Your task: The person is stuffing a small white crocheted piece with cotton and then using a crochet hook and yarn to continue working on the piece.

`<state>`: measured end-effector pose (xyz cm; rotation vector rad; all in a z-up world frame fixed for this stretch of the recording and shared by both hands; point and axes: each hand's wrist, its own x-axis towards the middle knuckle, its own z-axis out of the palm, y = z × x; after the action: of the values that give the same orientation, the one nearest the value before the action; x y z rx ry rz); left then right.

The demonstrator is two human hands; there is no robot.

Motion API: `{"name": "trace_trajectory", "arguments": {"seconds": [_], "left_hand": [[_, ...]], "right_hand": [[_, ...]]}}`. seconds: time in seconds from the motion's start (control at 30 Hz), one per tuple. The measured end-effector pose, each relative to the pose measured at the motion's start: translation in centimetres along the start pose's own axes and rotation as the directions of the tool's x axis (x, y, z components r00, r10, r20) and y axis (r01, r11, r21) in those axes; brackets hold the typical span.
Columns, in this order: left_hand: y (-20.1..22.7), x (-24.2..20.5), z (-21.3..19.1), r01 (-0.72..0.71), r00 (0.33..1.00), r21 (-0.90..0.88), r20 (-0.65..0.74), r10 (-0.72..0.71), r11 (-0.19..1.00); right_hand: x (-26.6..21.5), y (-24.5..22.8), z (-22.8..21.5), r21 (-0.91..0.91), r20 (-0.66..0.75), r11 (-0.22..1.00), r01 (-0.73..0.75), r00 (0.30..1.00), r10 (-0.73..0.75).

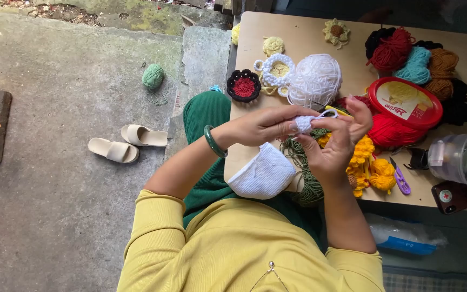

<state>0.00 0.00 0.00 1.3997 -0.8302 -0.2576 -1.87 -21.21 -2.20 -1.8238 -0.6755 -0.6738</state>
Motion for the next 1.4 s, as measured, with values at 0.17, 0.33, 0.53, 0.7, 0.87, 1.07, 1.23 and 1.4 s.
{"name": "trace_trajectory", "arguments": {"seconds": [0.17, 0.33, 0.53, 0.7, 0.87, 1.07, 1.23, 1.4], "left_hand": [[0.1, -0.1, 0.5, -0.053, 0.998, 0.106, -0.015, 0.055, 0.993], [-3.5, -1.2, -0.2, -0.005, 0.999, 0.006, -0.051, 0.005, 1.000], [-2.4, -1.6, -1.5, -0.006, 0.999, -0.206, -0.035, -0.001, 0.979], [0.5, -1.0, -1.8, 0.025, 0.999, -0.206, -0.031, -0.032, 0.978], [-0.5, -1.3, -1.1, 0.045, 0.996, -0.272, -0.064, -0.065, 0.961], [-3.7, -2.4, -1.1, 0.060, 0.993, -0.340, -0.076, -0.091, 0.938], [-2.4, -1.9, -0.4, 0.072, 0.994, -0.404, -0.048, -0.100, 0.912], [-3.3, -2.0, 0.0, 0.142, 0.987, -0.365, -0.020, -0.160, 0.920]], "right_hand": [[-0.8, 0.7, 0.3, -0.037, -0.056, 0.996, 0.078, 0.995, -0.080], [-0.4, -1.6, -3.5, 0.044, -0.202, 0.997, 0.065, 0.978, -0.055], [-0.3, -6.7, -9.2, 0.001, 0.015, 0.957, -0.292, 0.956, 0.291], [1.9, -10.8, -13.9, -0.082, 0.176, 0.842, -0.533, 0.824, 0.539], [4.4, -13.2, -16.6, -0.197, 0.308, 0.662, -0.723, 0.595, 0.742], [7.1, -14.3, -19.4, -0.357, 0.390, 0.382, -0.853, 0.235, 0.890], [7.6, -19.3, -21.5, -0.475, 0.389, 0.126, -0.871, -0.079, 0.918], [6.1, -19.0, -22.7, -0.592, 0.355, -0.123, -0.797, -0.395, 0.847]]}}
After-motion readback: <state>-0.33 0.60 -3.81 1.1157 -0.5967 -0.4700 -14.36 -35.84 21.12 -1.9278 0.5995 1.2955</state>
